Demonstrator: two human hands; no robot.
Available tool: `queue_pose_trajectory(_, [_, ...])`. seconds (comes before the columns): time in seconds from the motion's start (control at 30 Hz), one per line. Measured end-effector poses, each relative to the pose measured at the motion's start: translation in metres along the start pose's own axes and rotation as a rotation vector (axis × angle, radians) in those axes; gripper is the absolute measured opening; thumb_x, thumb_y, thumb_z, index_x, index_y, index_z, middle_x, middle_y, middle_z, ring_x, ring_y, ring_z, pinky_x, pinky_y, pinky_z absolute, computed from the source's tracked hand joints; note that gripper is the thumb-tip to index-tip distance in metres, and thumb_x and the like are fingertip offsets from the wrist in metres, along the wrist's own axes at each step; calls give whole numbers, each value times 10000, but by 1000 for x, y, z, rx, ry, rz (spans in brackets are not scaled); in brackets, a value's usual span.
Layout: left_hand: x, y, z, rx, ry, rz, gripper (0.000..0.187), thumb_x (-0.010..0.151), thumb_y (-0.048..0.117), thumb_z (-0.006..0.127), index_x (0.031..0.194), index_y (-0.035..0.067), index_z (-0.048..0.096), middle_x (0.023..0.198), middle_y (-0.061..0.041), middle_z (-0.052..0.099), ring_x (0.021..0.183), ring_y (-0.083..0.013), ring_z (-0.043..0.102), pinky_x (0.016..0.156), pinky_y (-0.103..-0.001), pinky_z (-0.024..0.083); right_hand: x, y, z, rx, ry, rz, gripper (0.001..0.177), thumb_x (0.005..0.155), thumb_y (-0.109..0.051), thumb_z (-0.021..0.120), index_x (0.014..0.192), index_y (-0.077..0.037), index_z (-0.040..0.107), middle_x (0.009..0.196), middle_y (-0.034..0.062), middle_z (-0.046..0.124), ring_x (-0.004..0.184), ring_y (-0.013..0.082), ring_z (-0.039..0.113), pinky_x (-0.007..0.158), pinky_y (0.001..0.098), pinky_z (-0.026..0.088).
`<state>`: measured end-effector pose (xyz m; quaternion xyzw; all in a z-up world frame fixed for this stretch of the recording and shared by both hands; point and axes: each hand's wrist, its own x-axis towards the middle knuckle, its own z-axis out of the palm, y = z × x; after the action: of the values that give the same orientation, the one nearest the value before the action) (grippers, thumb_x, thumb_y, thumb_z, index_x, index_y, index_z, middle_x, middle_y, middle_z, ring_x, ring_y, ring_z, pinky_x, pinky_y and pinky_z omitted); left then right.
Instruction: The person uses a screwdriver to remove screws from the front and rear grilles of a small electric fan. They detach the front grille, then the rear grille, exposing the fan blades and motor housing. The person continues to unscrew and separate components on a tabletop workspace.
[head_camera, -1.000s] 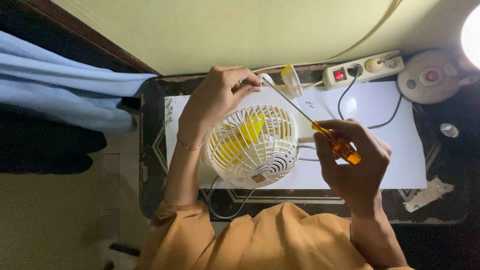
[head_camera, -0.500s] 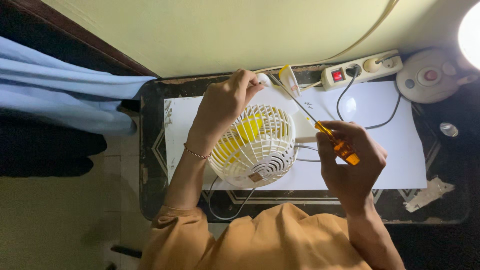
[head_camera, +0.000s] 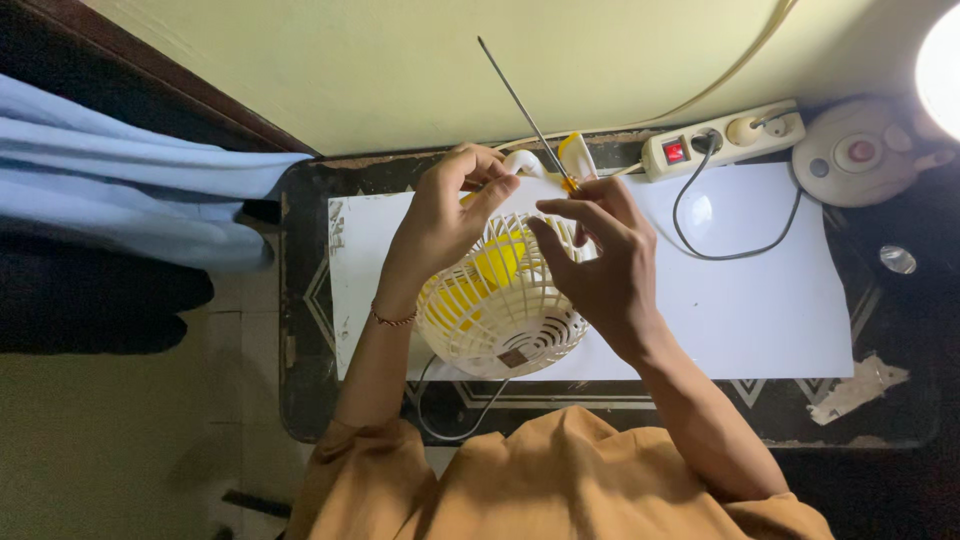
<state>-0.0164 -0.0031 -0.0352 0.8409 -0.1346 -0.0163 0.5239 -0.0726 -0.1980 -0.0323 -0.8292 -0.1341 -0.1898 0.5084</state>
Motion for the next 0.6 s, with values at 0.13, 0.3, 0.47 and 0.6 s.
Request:
queue_pose_trajectory(0.13, [-3, -2, 2, 30, 21, 30, 321, 1003, 304, 694, 1022, -17, 700, 1173, -164, 695, 1071, -259, 705, 928, -365, 544, 13, 1, 18, -57, 14, -13, 244, 840, -132, 896, 1040, -84, 766, 956, 67, 637, 675, 140, 588, 598, 290, 482])
queue_pose_trajectory(0.3, [-5, -3, 0, -1, 31, 62, 302, 1013, 287, 689, 1033, -15, 701, 1178, -170, 703, 1107, -263, 706, 986, -369, 529, 17, 4, 25, 17, 17, 6, 159, 903, -110, 866, 1038, -96, 782, 927, 59, 639, 649, 141, 580, 579, 288, 480])
queue_pose_trajectory(0.47, [-3, 0, 0, -20, 32, 63, 272, 1012, 254, 685, 1043, -15, 707, 1187, -179, 693, 1112, -262, 695, 980, -358, 529, 19, 6, 24, 5, -25, 10, 145, 914, -73, 839, 1032, -56, 758, 941, 63, 634, 659, 138, 575, 591, 291, 482])
queue_pose_trajectory(0.6, [-8, 5, -1, -51, 14, 17, 240, 1006, 221, 680, 1057, -14, 695, 1208, -166, 678, 1066, -245, 697, 927, -334, 538, 15, 12, 13, -23, 2, 3, 141, 906, -29, 816, 1011, -28, 721, 998, 82, 628, 695, 136, 580, 618, 290, 487])
